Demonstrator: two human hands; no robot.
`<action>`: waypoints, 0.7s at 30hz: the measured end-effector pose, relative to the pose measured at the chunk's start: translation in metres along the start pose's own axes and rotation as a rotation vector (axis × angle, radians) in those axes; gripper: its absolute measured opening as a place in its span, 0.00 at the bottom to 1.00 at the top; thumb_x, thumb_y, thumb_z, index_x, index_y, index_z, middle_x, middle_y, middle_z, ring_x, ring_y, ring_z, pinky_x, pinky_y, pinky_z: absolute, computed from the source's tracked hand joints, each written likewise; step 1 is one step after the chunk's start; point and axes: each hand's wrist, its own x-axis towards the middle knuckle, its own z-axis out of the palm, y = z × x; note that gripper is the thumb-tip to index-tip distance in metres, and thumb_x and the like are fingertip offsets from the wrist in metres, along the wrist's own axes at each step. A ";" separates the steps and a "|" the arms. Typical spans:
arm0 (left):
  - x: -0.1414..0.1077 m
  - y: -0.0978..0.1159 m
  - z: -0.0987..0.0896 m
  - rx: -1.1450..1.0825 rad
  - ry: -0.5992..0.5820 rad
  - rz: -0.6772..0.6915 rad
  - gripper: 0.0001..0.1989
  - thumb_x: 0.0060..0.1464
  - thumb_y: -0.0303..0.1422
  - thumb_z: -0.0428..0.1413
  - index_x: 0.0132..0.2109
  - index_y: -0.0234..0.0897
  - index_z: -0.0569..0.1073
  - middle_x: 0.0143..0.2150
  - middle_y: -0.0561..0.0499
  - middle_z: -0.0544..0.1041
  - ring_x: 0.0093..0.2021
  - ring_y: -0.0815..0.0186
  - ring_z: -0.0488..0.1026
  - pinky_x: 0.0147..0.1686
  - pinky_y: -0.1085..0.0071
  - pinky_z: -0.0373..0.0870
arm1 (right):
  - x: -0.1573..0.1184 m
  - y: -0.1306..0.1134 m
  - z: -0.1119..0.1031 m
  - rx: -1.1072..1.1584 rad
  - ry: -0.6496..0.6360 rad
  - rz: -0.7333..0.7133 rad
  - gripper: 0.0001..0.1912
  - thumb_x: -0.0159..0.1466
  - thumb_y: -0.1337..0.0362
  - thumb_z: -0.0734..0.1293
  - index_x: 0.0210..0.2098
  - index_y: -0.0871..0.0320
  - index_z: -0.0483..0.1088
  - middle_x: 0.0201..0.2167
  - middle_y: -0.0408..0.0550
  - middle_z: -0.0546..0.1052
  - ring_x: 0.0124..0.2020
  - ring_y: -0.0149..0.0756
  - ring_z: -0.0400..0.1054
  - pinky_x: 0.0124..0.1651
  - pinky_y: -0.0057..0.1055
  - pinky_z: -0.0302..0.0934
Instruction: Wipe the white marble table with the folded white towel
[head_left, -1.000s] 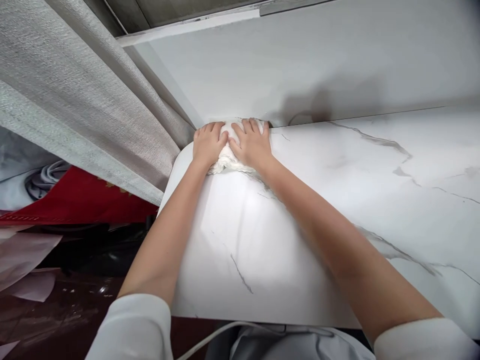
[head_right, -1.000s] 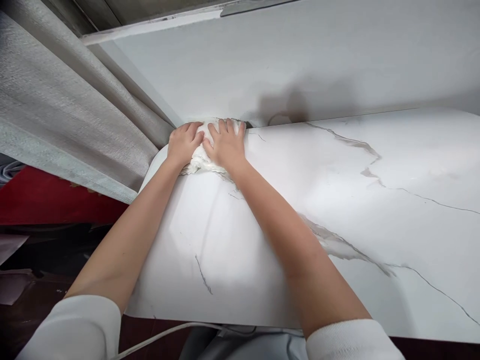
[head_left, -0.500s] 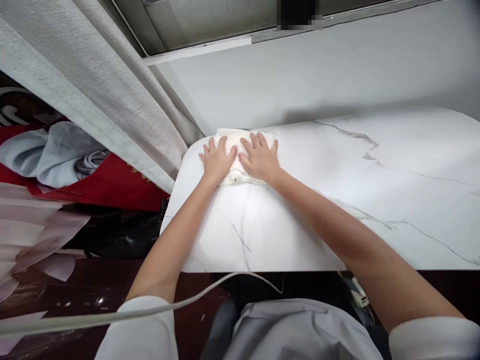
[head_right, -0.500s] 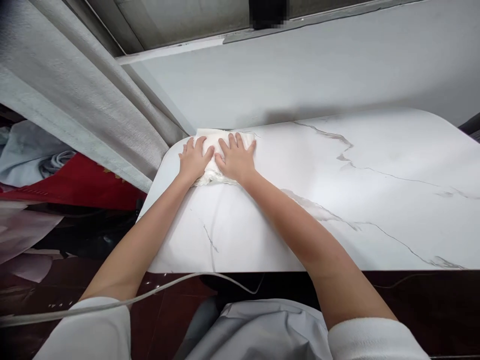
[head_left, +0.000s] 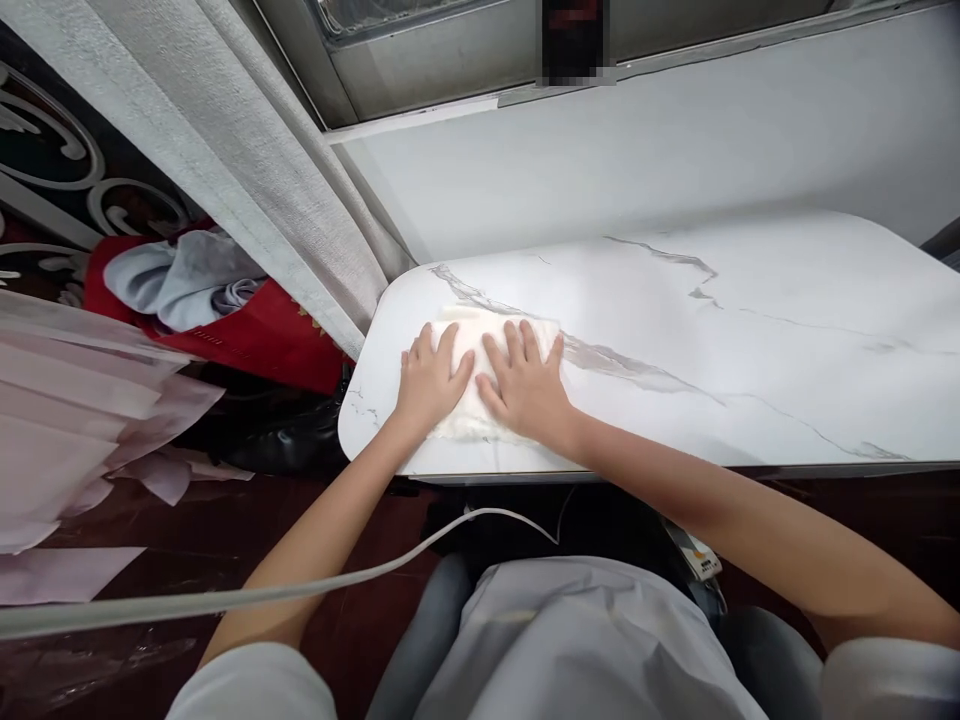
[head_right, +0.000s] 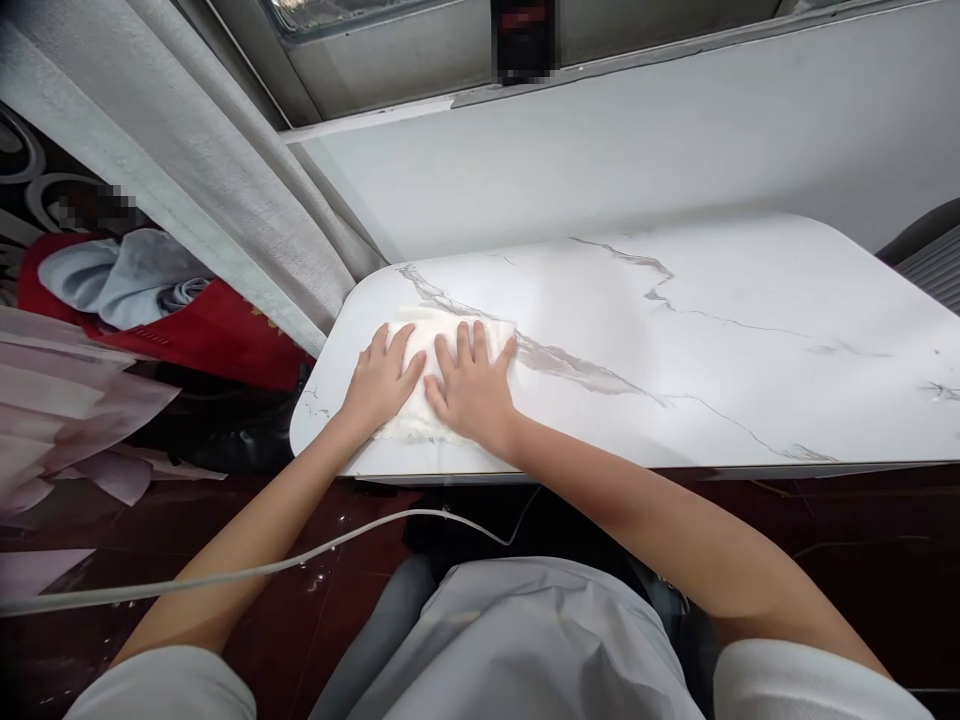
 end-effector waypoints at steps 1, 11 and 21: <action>-0.009 0.000 0.000 0.009 0.005 0.011 0.28 0.68 0.40 0.48 0.69 0.32 0.60 0.70 0.27 0.57 0.70 0.43 0.58 0.65 0.46 0.56 | -0.010 -0.003 -0.001 0.001 0.007 -0.010 0.32 0.73 0.53 0.48 0.72 0.62 0.51 0.73 0.67 0.49 0.73 0.64 0.38 0.63 0.76 0.39; -0.078 0.002 -0.001 0.002 0.083 0.121 0.29 0.68 0.41 0.46 0.68 0.28 0.61 0.68 0.23 0.58 0.68 0.39 0.60 0.62 0.43 0.61 | -0.076 -0.011 -0.003 0.020 0.127 -0.123 0.32 0.73 0.53 0.51 0.71 0.63 0.56 0.71 0.70 0.53 0.72 0.68 0.44 0.62 0.76 0.41; -0.092 0.051 0.009 0.019 0.100 0.161 0.30 0.69 0.43 0.42 0.69 0.28 0.59 0.69 0.22 0.56 0.68 0.35 0.58 0.63 0.35 0.54 | -0.103 0.035 -0.010 0.011 0.211 -0.147 0.30 0.72 0.52 0.53 0.68 0.59 0.61 0.70 0.64 0.58 0.71 0.61 0.47 0.64 0.70 0.43</action>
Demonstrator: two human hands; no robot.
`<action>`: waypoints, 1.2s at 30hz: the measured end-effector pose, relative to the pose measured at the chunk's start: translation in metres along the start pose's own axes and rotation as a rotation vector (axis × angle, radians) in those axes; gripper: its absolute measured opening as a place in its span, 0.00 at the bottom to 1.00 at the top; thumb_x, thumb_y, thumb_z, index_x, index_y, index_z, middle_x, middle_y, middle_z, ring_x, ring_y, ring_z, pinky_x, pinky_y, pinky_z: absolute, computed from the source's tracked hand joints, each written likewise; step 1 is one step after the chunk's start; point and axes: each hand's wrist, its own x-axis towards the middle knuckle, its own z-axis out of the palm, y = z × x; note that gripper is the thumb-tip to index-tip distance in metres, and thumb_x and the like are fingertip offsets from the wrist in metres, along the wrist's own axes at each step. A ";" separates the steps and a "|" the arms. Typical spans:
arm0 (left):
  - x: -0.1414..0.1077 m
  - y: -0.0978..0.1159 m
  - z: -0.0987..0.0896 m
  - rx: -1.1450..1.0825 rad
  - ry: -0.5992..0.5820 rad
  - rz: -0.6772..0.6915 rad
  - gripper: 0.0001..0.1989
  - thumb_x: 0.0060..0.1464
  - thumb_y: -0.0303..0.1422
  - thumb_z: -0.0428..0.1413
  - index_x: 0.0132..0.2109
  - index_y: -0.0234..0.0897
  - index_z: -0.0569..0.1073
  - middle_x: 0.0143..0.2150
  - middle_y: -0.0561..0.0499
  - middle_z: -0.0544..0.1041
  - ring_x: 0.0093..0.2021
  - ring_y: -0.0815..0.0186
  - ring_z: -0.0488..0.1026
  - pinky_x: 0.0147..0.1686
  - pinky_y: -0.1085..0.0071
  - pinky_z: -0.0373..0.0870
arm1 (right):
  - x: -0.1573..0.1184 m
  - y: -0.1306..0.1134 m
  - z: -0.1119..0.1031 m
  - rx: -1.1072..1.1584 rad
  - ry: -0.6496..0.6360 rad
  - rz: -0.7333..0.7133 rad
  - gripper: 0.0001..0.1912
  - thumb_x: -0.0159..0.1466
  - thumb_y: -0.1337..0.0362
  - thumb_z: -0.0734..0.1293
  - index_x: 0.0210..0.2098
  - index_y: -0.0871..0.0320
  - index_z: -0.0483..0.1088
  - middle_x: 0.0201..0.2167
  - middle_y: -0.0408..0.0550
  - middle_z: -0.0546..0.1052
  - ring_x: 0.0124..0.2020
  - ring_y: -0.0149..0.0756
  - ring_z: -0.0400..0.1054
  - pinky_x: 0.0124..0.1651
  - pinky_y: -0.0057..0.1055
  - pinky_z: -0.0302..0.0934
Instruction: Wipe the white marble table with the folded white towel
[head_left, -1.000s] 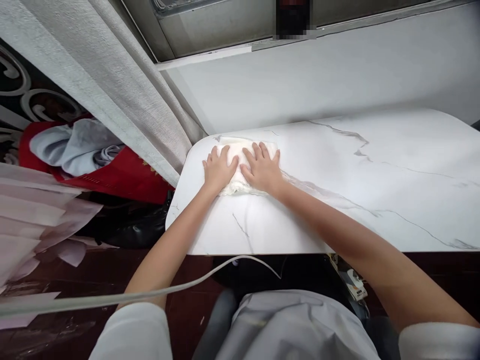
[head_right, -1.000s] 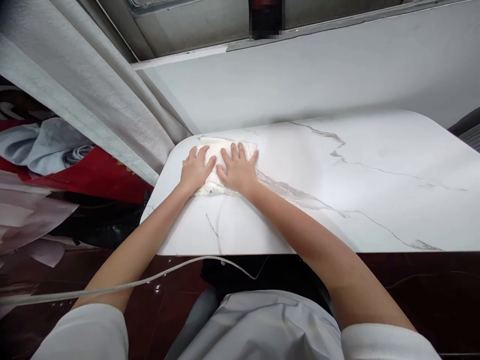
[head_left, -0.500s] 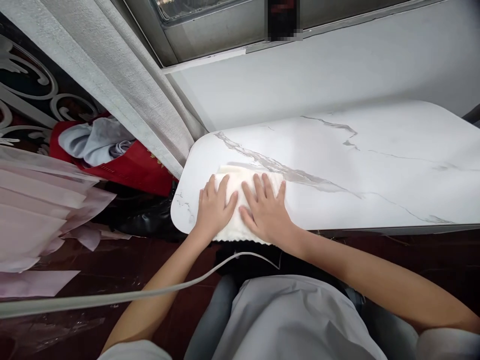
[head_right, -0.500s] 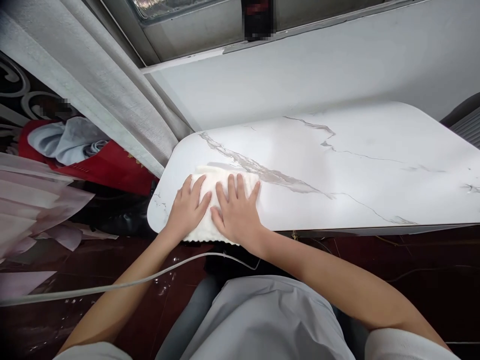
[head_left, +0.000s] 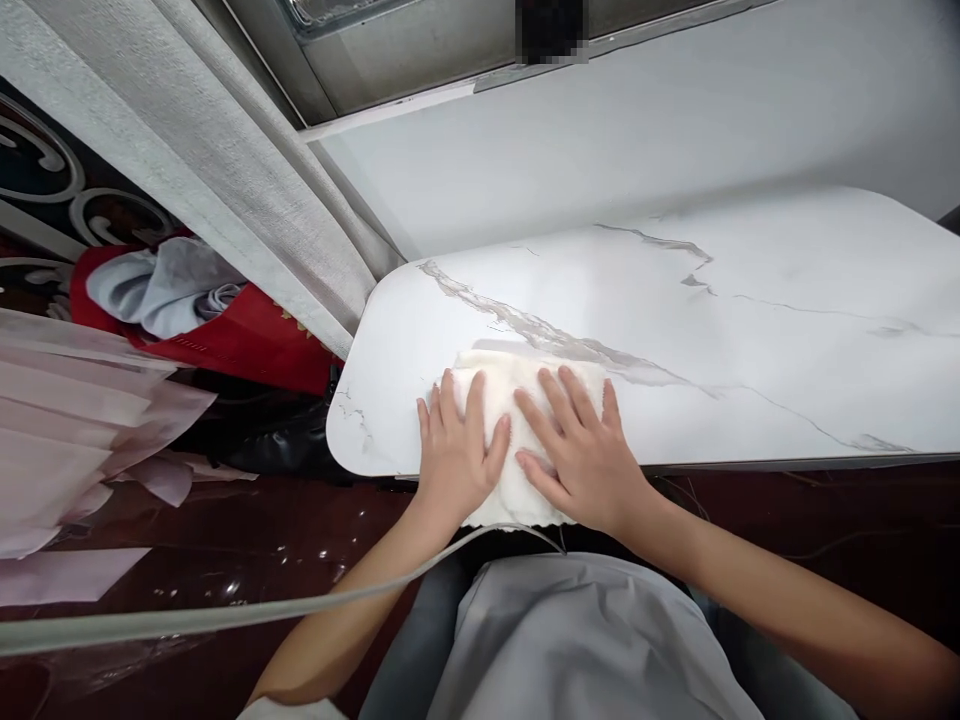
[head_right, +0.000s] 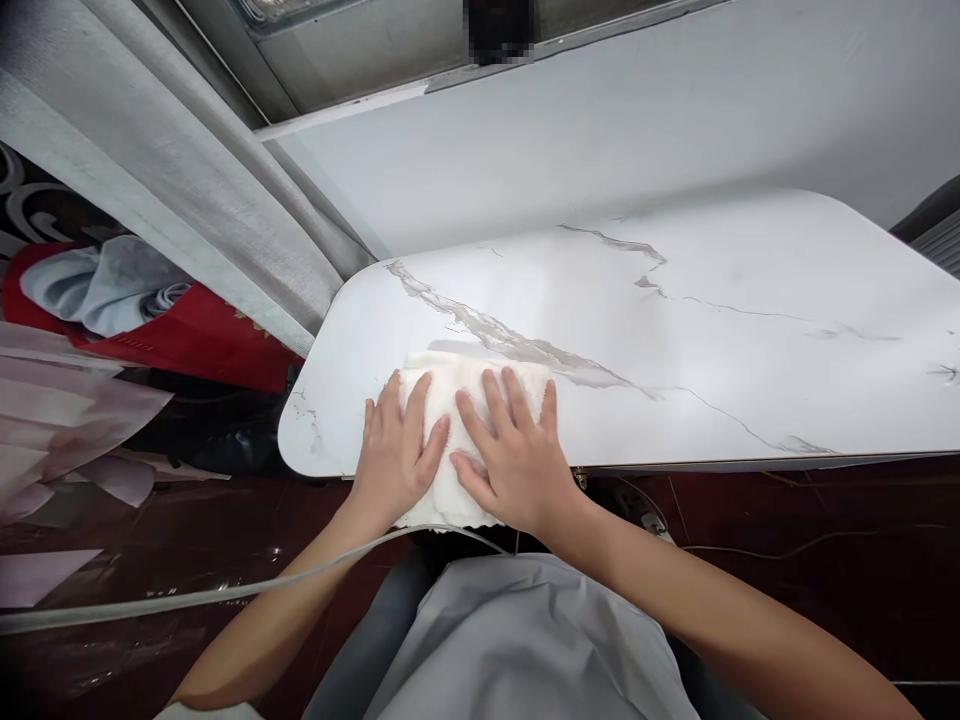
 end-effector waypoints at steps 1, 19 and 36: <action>0.002 0.005 0.000 -0.008 -0.005 0.005 0.30 0.68 0.43 0.43 0.69 0.28 0.59 0.69 0.22 0.56 0.68 0.34 0.59 0.62 0.35 0.56 | -0.003 0.004 -0.001 0.000 -0.002 0.011 0.30 0.72 0.52 0.53 0.68 0.59 0.61 0.70 0.64 0.58 0.72 0.61 0.47 0.65 0.70 0.42; 0.119 0.010 0.019 -0.049 -0.162 -0.066 0.29 0.68 0.44 0.43 0.70 0.36 0.57 0.72 0.30 0.55 0.71 0.39 0.55 0.63 0.39 0.55 | 0.089 0.076 0.008 0.035 -0.278 0.093 0.32 0.71 0.52 0.52 0.71 0.59 0.53 0.73 0.64 0.50 0.73 0.62 0.39 0.64 0.74 0.37; 0.259 0.008 0.056 -0.093 -0.089 -0.213 0.27 0.67 0.44 0.44 0.69 0.42 0.62 0.70 0.38 0.60 0.66 0.48 0.62 0.65 0.53 0.58 | 0.207 0.169 0.043 0.181 -0.279 0.205 0.33 0.69 0.50 0.51 0.70 0.54 0.54 0.74 0.55 0.49 0.74 0.56 0.36 0.67 0.69 0.27</action>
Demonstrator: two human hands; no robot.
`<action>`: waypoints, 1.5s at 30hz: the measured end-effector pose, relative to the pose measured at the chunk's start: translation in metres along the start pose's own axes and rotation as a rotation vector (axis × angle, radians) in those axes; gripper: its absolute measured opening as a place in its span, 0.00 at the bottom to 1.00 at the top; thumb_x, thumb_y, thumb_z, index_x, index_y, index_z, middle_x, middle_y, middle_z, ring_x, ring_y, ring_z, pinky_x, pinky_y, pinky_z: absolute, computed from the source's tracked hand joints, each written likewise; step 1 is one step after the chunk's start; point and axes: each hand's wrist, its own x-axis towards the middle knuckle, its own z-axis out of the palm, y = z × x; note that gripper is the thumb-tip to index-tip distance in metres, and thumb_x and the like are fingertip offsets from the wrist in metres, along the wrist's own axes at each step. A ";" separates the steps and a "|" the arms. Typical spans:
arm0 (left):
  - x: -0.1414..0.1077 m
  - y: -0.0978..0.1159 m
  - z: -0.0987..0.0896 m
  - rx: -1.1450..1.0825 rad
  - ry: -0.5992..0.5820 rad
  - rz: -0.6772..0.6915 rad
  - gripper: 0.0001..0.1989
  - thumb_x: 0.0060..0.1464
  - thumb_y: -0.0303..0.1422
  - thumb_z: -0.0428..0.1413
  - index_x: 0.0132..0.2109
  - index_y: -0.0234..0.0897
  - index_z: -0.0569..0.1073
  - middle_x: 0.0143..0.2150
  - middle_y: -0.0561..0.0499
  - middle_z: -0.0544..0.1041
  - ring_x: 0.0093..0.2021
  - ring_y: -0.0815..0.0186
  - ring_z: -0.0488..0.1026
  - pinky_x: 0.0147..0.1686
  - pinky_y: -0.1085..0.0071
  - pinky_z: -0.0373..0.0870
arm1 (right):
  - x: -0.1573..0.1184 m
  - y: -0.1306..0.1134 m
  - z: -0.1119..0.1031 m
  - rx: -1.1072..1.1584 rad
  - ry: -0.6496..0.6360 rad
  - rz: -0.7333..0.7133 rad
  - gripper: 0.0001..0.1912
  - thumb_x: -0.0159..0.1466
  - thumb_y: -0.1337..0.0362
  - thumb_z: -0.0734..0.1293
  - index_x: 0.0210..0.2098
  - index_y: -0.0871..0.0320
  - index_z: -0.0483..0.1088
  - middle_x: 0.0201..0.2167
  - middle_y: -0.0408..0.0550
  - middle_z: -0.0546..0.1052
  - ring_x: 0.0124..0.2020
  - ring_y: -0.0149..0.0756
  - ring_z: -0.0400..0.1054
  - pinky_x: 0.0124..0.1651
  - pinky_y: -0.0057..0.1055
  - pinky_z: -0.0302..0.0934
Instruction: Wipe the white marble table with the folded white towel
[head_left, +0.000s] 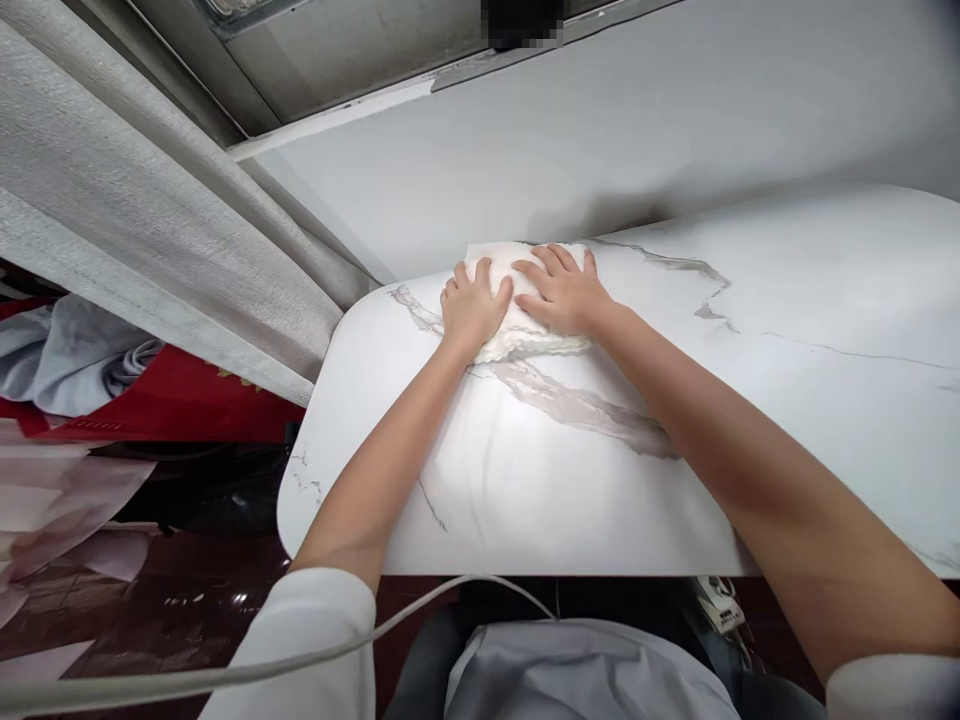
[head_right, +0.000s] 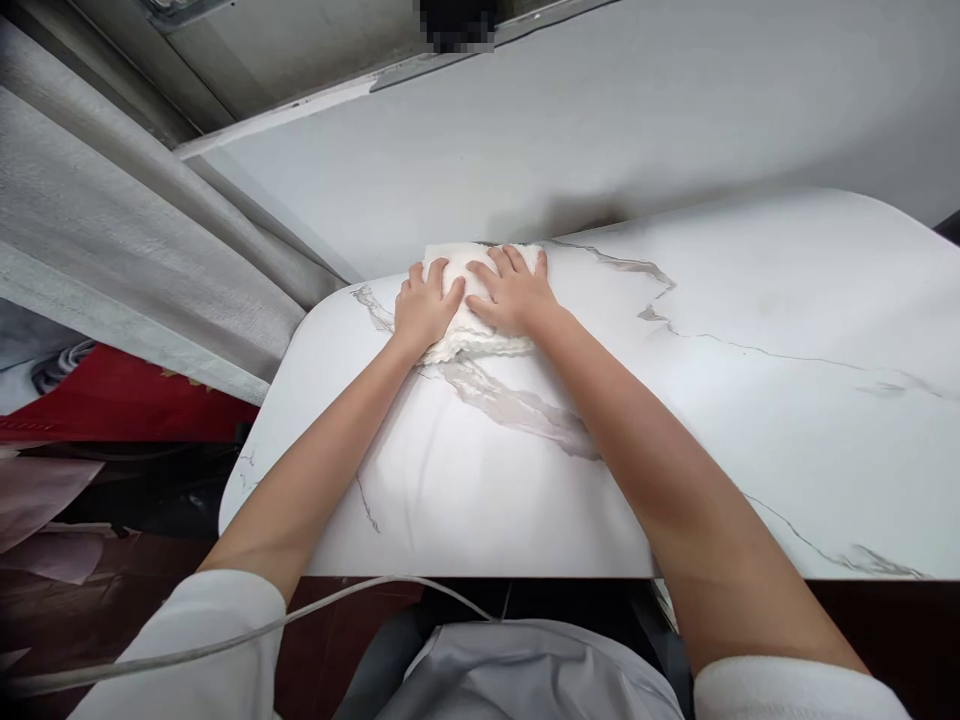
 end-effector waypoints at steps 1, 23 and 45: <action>0.006 0.000 0.002 -0.003 0.000 0.005 0.27 0.67 0.44 0.44 0.69 0.42 0.62 0.70 0.39 0.60 0.66 0.48 0.62 0.65 0.53 0.58 | 0.005 0.003 0.000 0.004 0.005 0.006 0.33 0.69 0.49 0.51 0.70 0.54 0.55 0.74 0.56 0.49 0.74 0.56 0.36 0.67 0.69 0.26; 0.037 0.051 0.029 0.071 0.101 0.036 0.27 0.67 0.44 0.43 0.67 0.37 0.65 0.68 0.38 0.64 0.72 0.49 0.51 0.70 0.49 0.45 | 0.014 0.058 -0.015 -0.064 0.155 0.033 0.32 0.70 0.46 0.49 0.66 0.53 0.61 0.66 0.59 0.62 0.68 0.57 0.51 0.65 0.66 0.40; -0.115 0.062 0.009 0.056 0.049 0.493 0.26 0.69 0.33 0.40 0.69 0.28 0.59 0.74 0.38 0.54 0.75 0.53 0.47 0.72 0.43 0.39 | -0.152 0.021 -0.019 -0.245 0.075 -0.009 0.32 0.73 0.48 0.46 0.70 0.54 0.53 0.71 0.60 0.55 0.72 0.55 0.45 0.66 0.68 0.42</action>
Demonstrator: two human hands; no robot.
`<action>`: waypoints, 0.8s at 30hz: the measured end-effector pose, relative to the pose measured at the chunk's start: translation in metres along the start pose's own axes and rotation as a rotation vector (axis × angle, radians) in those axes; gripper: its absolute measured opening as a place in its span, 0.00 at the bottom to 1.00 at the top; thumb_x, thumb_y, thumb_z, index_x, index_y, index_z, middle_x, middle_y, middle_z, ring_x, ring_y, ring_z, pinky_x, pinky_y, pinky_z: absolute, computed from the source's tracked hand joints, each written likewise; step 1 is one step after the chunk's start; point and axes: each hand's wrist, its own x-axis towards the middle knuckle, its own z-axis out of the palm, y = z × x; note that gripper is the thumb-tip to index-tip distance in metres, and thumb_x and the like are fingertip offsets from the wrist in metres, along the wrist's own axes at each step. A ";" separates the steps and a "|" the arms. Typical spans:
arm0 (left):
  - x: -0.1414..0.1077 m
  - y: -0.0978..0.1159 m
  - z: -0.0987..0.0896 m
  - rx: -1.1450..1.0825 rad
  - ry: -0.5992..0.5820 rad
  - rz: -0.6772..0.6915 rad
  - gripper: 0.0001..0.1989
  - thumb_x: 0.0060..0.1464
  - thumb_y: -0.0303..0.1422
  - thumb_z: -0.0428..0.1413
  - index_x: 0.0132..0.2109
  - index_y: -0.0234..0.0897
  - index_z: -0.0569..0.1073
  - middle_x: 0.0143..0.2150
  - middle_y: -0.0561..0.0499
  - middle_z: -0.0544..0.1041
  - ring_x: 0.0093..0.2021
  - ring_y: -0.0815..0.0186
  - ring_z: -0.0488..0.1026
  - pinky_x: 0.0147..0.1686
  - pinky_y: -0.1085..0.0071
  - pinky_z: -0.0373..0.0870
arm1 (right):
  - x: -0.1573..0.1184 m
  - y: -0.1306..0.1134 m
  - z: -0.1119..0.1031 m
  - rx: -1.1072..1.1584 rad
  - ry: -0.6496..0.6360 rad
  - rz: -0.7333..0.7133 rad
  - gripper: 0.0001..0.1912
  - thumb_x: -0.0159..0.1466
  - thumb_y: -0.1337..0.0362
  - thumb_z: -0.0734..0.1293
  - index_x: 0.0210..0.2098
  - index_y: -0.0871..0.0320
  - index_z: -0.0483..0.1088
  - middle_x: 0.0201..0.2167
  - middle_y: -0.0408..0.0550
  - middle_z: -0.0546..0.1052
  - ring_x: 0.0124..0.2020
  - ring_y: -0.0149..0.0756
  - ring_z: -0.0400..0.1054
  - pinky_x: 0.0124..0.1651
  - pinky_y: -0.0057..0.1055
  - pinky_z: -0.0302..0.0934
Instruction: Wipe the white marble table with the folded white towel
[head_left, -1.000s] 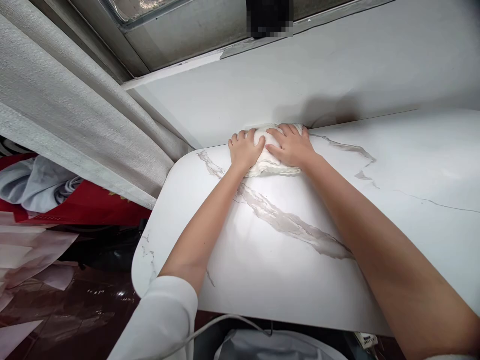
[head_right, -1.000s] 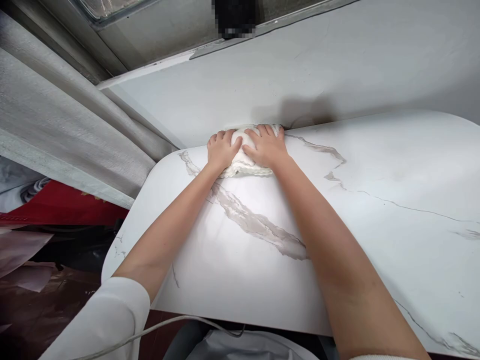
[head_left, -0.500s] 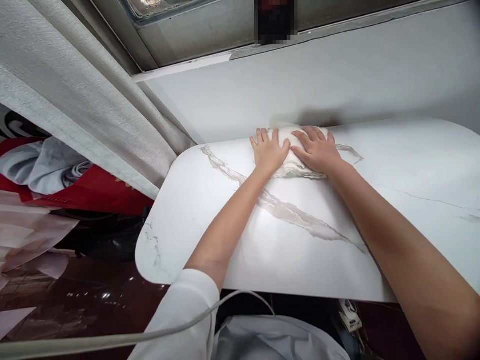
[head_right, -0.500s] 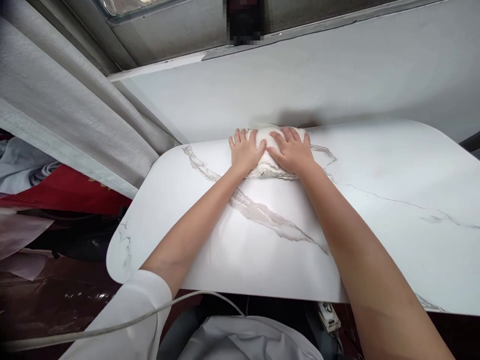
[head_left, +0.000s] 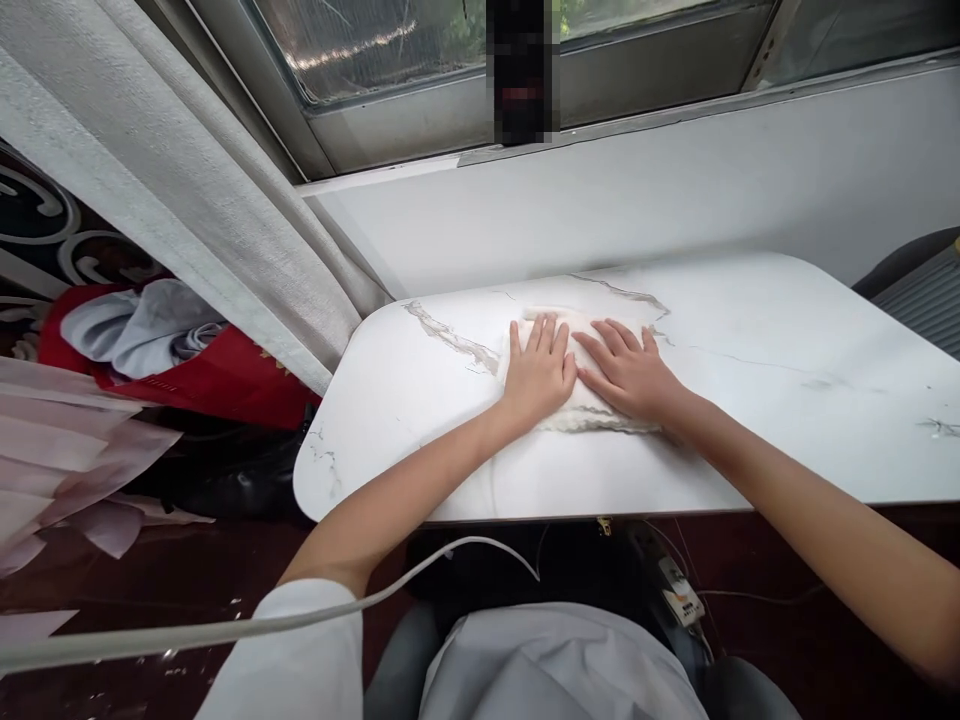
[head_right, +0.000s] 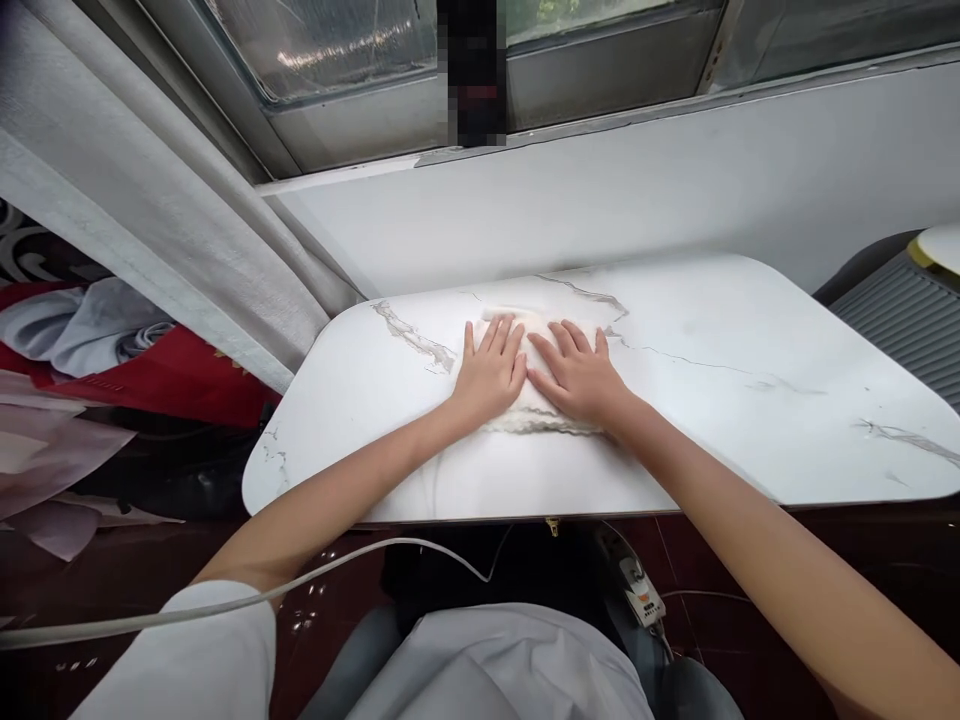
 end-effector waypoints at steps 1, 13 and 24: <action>-0.010 0.005 -0.003 0.008 -0.016 0.024 0.26 0.69 0.33 0.40 0.69 0.26 0.58 0.73 0.36 0.55 0.74 0.53 0.49 0.72 0.45 0.42 | -0.011 -0.004 -0.001 -0.002 -0.004 -0.017 0.32 0.73 0.47 0.46 0.70 0.54 0.53 0.71 0.60 0.56 0.73 0.54 0.45 0.66 0.68 0.42; -0.089 0.065 -0.044 0.233 -0.129 0.206 0.30 0.70 0.40 0.41 0.67 0.19 0.62 0.63 0.23 0.69 0.62 0.45 0.70 0.58 0.55 0.69 | -0.116 -0.014 -0.015 0.036 0.078 -0.200 0.30 0.73 0.52 0.50 0.72 0.48 0.48 0.71 0.56 0.57 0.73 0.52 0.46 0.68 0.63 0.44; -0.068 0.098 -0.019 -0.002 -0.099 0.299 0.32 0.70 0.46 0.40 0.70 0.26 0.58 0.70 0.27 0.60 0.72 0.44 0.54 0.68 0.44 0.51 | -0.145 0.025 -0.032 0.084 -0.016 0.028 0.27 0.72 0.49 0.51 0.69 0.40 0.49 0.73 0.49 0.53 0.74 0.55 0.43 0.66 0.71 0.44</action>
